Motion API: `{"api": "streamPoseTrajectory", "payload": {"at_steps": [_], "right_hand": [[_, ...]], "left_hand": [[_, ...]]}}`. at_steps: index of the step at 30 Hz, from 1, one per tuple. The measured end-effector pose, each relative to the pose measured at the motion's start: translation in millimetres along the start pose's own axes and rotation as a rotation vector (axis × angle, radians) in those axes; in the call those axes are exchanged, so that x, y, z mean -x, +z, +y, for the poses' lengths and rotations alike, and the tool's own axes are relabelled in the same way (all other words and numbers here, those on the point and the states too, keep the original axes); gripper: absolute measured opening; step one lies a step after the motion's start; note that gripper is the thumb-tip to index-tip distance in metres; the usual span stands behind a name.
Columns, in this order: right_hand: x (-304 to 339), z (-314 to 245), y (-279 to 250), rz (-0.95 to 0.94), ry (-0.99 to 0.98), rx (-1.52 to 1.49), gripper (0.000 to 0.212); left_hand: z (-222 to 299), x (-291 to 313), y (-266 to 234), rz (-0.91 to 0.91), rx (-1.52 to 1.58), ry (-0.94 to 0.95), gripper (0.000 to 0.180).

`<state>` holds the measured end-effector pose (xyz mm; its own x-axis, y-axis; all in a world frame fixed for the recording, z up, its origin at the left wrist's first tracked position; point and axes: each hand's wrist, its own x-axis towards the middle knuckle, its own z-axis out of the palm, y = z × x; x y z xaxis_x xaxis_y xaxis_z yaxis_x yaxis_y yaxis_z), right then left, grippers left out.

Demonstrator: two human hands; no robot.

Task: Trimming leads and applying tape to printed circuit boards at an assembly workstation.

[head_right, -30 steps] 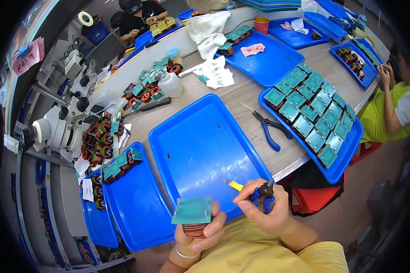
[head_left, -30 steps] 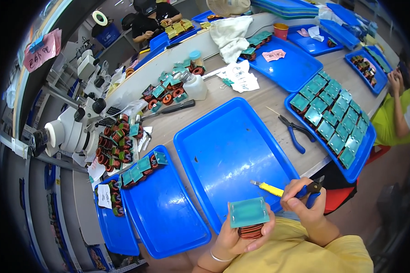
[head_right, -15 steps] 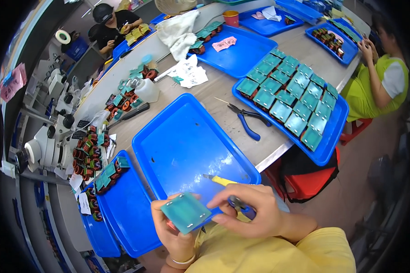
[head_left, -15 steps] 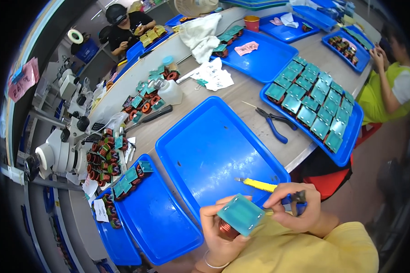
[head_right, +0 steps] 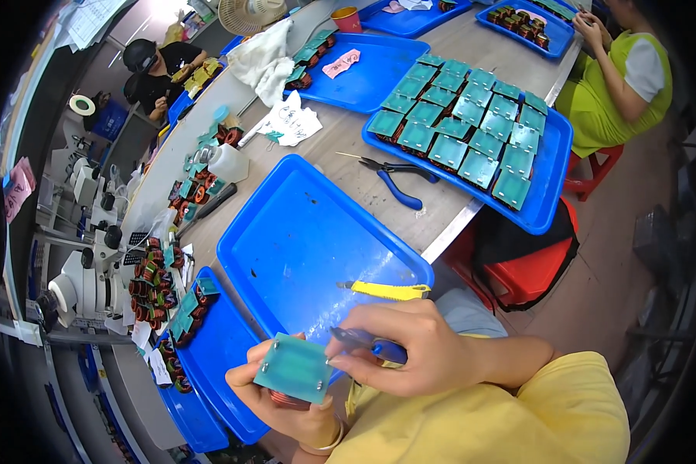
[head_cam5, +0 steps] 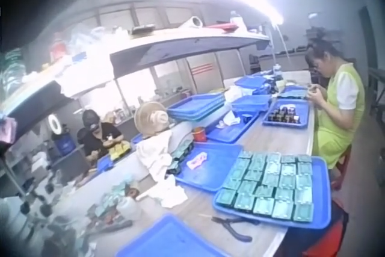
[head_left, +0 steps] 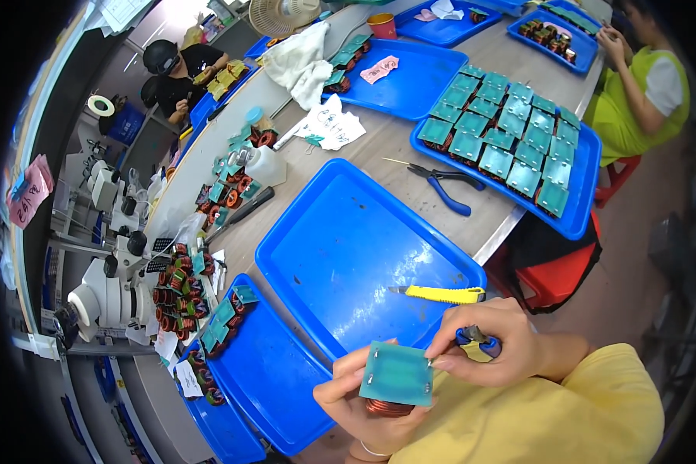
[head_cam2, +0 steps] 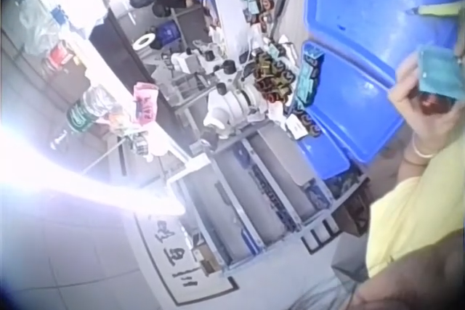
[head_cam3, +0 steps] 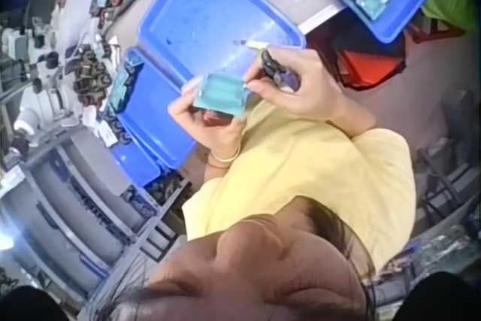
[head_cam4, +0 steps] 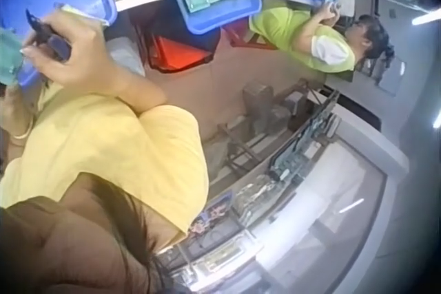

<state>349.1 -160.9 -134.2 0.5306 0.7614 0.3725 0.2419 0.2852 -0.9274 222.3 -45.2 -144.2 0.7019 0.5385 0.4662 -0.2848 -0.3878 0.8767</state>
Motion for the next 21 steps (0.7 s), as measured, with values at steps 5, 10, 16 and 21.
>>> {"api": "streamPoseTrajectory", "payload": {"at_steps": [5, 10, 16, 21], "right_hand": [[-0.9, -1.1, 2.7, -0.003, -0.04, 0.021, 0.012], [-3.1, -4.0, -1.5, -0.023, -0.035, 0.192, 0.013], [-5.2, -9.5, -12.6, -0.093, 0.189, 0.021, 0.021], [-2.5, 2.7, -22.8, -0.175, 0.036, 0.28, 0.04]], "left_hand": [[3.2, 1.7, -3.8, -0.02, -0.154, 0.092, 0.079], [1.3, 1.0, -4.8, -0.068, -0.292, 0.193, 0.083], [-4.6, 2.8, 0.6, 0.005, -0.01, -0.008, 0.078], [-3.4, 1.7, 0.4, 0.127, 0.564, -0.481, 0.084]]}}
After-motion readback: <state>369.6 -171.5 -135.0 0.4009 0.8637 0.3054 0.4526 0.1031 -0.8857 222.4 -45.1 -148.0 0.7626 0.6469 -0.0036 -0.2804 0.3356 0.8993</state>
